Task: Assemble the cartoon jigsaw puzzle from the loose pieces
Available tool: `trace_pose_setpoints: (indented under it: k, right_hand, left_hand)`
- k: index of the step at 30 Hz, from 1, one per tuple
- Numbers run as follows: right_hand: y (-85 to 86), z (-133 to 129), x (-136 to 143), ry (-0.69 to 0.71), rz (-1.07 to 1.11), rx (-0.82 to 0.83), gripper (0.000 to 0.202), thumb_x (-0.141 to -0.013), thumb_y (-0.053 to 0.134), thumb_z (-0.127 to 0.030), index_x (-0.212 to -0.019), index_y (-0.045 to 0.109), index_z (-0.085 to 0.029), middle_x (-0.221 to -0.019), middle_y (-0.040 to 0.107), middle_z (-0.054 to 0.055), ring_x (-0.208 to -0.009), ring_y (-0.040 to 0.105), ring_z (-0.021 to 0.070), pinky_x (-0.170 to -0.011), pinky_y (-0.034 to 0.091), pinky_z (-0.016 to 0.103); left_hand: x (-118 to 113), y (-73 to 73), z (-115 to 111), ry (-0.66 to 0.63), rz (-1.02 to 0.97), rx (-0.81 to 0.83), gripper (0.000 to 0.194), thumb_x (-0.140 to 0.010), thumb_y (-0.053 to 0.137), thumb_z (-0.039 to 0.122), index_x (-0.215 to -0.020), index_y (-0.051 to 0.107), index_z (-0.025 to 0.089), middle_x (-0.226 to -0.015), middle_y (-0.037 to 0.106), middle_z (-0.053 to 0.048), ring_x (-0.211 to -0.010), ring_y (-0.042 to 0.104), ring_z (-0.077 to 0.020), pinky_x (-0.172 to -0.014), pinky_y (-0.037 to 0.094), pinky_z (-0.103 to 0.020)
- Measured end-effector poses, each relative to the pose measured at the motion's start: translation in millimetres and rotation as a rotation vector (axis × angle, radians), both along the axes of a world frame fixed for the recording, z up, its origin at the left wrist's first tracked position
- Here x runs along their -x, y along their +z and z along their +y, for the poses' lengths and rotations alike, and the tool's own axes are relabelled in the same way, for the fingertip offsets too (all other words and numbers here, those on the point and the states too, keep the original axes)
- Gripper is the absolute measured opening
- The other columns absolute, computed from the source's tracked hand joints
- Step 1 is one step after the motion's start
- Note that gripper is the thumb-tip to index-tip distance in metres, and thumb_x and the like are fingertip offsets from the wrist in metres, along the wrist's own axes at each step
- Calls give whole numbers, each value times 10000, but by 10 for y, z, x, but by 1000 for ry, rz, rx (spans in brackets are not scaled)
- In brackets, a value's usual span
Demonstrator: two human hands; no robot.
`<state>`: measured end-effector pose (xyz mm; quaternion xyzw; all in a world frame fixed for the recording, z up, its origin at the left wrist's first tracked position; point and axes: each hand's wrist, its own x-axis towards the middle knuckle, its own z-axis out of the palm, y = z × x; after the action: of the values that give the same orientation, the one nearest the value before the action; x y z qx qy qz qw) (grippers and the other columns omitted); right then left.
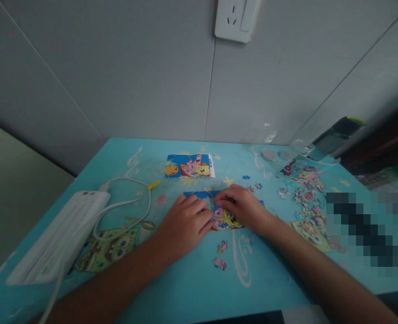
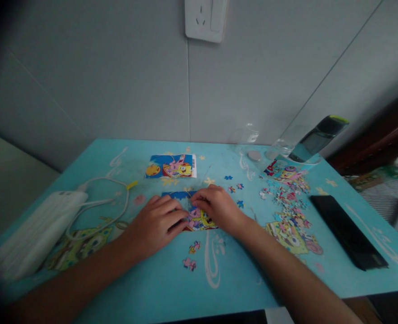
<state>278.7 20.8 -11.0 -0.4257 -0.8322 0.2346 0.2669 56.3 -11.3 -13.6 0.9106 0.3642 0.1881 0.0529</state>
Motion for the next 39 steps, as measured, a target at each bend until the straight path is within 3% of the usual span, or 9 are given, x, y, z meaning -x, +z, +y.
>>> trace_pose_setpoints:
  k: [20, 32, 39]
  right_hand:
    - [-97, 66, 14, 170, -121, -254, 274, -990, 568, -269, -1234, 687, -229, -933, 730, 42, -888, 565, 205, -842, 417, 380]
    - [-86, 50, 25, 162, -145, -211, 272, -1010, 530, -301, -1214, 692, -225, -973, 733, 46, -921, 566, 206, -860, 414, 387]
    - [-76, 27, 57, 157, -9, -133, 239, -996, 545, -262, -1171, 707, -247, -986, 742, 40, -920, 619, 193, -861, 446, 384]
  left_hand:
    - [-18, -5, -26, -15, 35, 57, 199, -987, 566, 337, -1065, 729, 255, -911, 612, -34, -916, 527, -219, -798, 365, -394]
    - [-18, 3, -27, -19, 35, 34, 194, -984, 573, 330, -1059, 731, 244, -900, 613, -37, -900, 526, -218, -792, 368, -392]
    - [-28, -5, -28, -33, 23, 17, 162, -973, 595, 308, -983, 738, 233, -878, 609, -34, -886, 531, -206, -785, 373, -380]
